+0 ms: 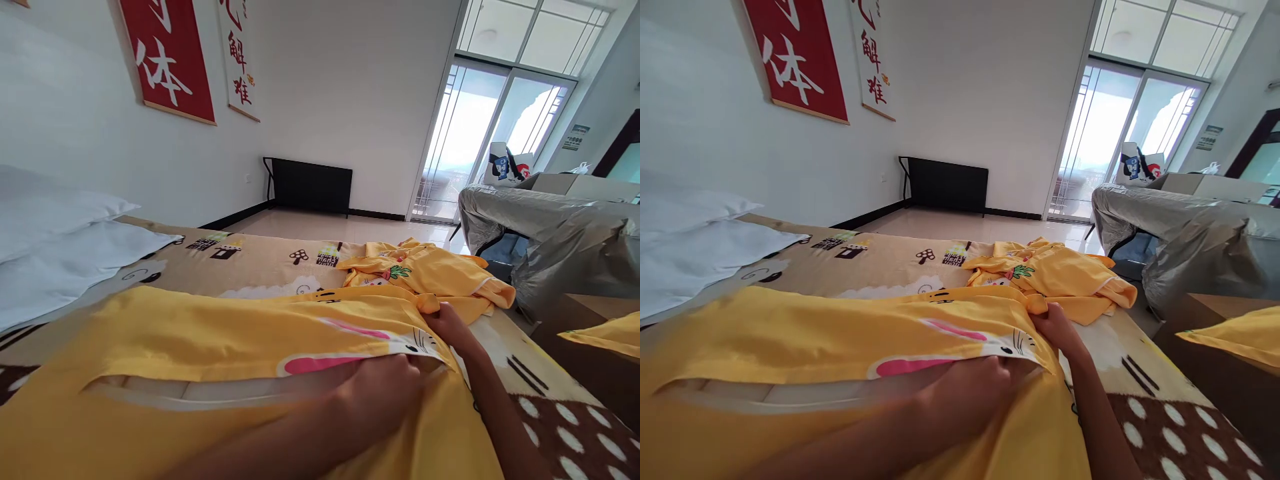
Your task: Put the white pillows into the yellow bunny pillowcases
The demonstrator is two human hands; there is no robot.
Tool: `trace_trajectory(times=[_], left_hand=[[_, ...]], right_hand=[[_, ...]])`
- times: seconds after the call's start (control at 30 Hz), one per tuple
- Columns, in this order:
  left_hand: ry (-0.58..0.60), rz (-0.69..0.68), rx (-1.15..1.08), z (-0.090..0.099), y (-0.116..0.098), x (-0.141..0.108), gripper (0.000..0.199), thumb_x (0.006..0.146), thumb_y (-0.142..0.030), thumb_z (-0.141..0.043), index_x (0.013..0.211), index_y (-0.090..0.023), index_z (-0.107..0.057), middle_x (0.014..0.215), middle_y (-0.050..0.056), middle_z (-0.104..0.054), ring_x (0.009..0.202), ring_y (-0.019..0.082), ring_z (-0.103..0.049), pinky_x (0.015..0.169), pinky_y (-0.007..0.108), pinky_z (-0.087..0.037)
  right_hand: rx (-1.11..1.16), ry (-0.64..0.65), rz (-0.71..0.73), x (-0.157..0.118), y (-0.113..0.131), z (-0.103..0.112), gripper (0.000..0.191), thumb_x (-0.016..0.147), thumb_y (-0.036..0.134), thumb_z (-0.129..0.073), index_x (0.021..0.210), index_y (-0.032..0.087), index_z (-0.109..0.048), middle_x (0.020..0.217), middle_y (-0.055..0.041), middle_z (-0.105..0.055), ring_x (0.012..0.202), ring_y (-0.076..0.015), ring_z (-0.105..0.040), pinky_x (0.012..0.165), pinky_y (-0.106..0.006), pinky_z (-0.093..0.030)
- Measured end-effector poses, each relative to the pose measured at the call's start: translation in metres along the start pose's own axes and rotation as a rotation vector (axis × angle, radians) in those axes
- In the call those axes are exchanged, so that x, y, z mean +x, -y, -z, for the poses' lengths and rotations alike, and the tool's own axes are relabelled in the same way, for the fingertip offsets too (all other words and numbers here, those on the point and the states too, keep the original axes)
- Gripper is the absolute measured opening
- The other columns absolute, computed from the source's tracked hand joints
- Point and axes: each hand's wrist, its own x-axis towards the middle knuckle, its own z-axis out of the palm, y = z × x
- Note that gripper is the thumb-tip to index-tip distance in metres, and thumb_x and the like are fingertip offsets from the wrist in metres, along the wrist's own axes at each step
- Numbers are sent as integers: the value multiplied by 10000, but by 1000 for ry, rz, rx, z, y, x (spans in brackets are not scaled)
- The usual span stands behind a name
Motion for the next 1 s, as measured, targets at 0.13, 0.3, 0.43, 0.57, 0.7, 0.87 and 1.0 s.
trace_trajectory(times=[0.13,0.3,0.43,0.57,0.7,0.87,1.0], left_hand=[[-322,-218,180,19,-16,-5,256,893,-134,-388,1060,-116,-581,1027,103,-634,916,224,-584,754,347,-471],[-255,32,195,18,4,1,456,795,-225,-538,1238,-127,-487,1189,155,-558,1070,289,-511,871,440,-425],[-107,50,184,6,20,9,104,799,-145,-498,804,-150,-602,866,90,-607,833,229,-559,737,378,-452],[-203,-90,217,9,18,8,112,831,-131,-475,783,-155,-573,804,62,-587,754,196,-548,661,322,-439],[-127,-189,168,27,14,-2,35,790,-149,-536,779,-162,-567,769,48,-600,712,183,-562,638,304,-444],[71,-160,104,49,13,-17,42,742,-127,-564,752,-163,-583,678,27,-626,628,183,-600,558,288,-430],[151,-117,85,63,11,-26,75,697,-92,-585,712,-165,-592,636,20,-631,579,182,-603,490,282,-374]], right_hand=[[241,-96,-149,3,-6,-5,234,632,380,-688,668,160,-616,629,-10,-654,626,-184,-602,535,-251,-458],[413,-78,-212,10,-15,-8,291,610,438,-720,724,185,-633,703,-46,-697,665,-228,-650,616,-313,-517],[468,-75,-270,19,-33,-8,300,559,417,-771,679,191,-613,645,-46,-694,610,-245,-655,575,-332,-520],[529,-95,-258,21,-42,-11,327,620,458,-735,771,188,-627,728,-53,-716,658,-247,-666,586,-329,-522],[559,-132,-279,25,-51,-13,360,626,494,-726,771,176,-639,715,-43,-710,678,-220,-659,601,-290,-505],[585,-187,-285,34,-69,-6,381,586,540,-724,640,183,-601,604,-19,-667,579,-175,-607,519,-252,-446],[610,-212,-272,36,-78,2,369,589,535,-728,629,193,-592,555,9,-632,516,-133,-562,481,-226,-419]])
